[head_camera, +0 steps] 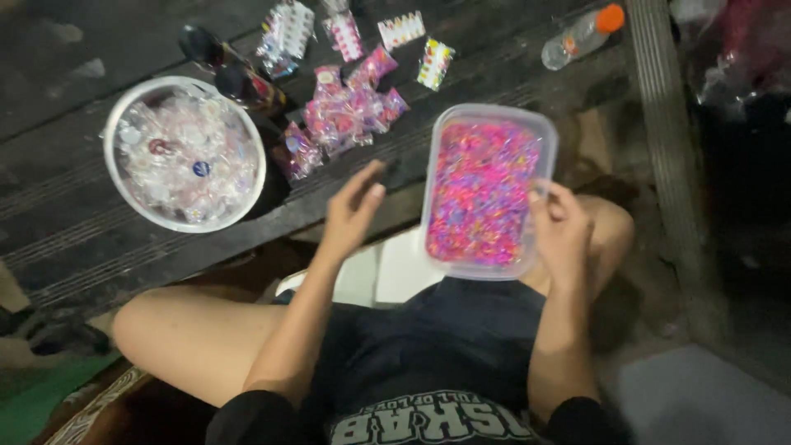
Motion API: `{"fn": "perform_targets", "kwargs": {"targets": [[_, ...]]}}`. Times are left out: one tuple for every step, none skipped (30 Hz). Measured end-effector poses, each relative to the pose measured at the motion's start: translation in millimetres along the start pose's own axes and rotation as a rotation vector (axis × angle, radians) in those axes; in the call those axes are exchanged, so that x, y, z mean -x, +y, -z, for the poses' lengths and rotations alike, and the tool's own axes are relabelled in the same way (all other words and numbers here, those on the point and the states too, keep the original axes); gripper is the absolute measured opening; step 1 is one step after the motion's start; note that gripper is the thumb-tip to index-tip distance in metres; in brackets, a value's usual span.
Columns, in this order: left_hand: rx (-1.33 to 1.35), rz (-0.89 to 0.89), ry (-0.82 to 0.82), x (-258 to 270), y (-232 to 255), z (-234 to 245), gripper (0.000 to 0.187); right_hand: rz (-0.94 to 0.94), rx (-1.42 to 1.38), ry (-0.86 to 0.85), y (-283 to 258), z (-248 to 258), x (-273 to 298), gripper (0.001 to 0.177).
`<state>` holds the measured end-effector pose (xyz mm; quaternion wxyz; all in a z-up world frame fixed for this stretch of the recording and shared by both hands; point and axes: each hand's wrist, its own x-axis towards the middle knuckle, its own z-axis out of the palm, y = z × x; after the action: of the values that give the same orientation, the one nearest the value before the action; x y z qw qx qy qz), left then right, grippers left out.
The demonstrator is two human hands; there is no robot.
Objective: Sorting small colorful rubber bands into a plastic container
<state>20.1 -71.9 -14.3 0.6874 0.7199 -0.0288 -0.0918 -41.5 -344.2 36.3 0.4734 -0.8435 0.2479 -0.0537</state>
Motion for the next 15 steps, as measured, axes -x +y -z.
{"fn": "perform_targets", "kwargs": {"targets": [[-0.008, -0.005, 0.003, -0.5, -1.2, -8.6, 0.034, 0.003, -0.009, -0.002, -3.4, -6.2, 1.1, 0.022], [0.041, 0.034, -0.062, -1.1, -2.9, -17.4, 0.044, 0.006, -0.007, -0.029, -6.5, -12.3, 2.0, 0.023], [0.09, 0.073, -0.137, -3.7, -4.5, -26.6, 0.055, 0.005, -0.004, -0.048, -10.1, -17.8, 3.4, 0.024], [0.083, 0.068, -0.144, -7.4, 16.0, -27.8, 0.055, 0.004, -0.012, -0.041, 2.5, -28.6, 2.4, 0.024], [-0.035, 0.137, -0.146, -10.8, 36.1, -29.9, 0.061, -0.023, -0.065, -0.068, 15.5, -39.5, 0.7, 0.026], [-0.154, 0.204, -0.147, -13.7, 55.8, -31.8, 0.068, -0.05, -0.118, -0.095, 28.4, -51.0, -0.9, 0.028], [-0.157, 0.199, -0.143, -14.6, 41.9, -31.7, 0.068, -0.044, -0.122, -0.095, 21.9, -52.1, -1.7, 0.028], [-0.238, 0.207, -0.066, -15.8, 27.4, -31.0, 0.05, -0.053, -0.142, -0.117, 15.5, -53.8, -2.3, 0.032], [-0.316, 0.219, 0.015, -15.2, 12.5, -31.1, 0.037, -0.064, -0.158, -0.144, 10.0, -54.6, -2.1, 0.035], [-0.317, 0.218, 0.021, -20.3, 3.8, -30.6, 0.037, -0.06, -0.159, -0.149, 3.2, -57.2, -5.6, 0.035], [-0.392, 0.22, 0.048, -22.0, -5.1, -30.7, 0.034, -0.005, -0.122, -0.156, -2.5, -58.5, -5.4, 0.041], [-0.468, 0.222, 0.075, -23.7, -14.1, -30.9, 0.031, 0.049, -0.085, -0.163, -8.2, -59.8, -5.3, 0.047], [-0.469, 0.225, 0.073, -25.8, -19.5, -32.0, 0.031, 0.046, -0.085, -0.164, -16.7, -60.5, -5.3, 0.047], [-0.489, 0.241, 0.081, -27.7, -24.3, -33.2, 0.031, 0.072, -0.067, -0.169, -25.6, -60.8, -5.2, 0.051], [-0.51, 0.245, 0.093, -34.2, -28.8, -34.2, 0.031, 0.108, -0.052, -0.168, -35.2, -62.1, -8.5, 0.055]]}}
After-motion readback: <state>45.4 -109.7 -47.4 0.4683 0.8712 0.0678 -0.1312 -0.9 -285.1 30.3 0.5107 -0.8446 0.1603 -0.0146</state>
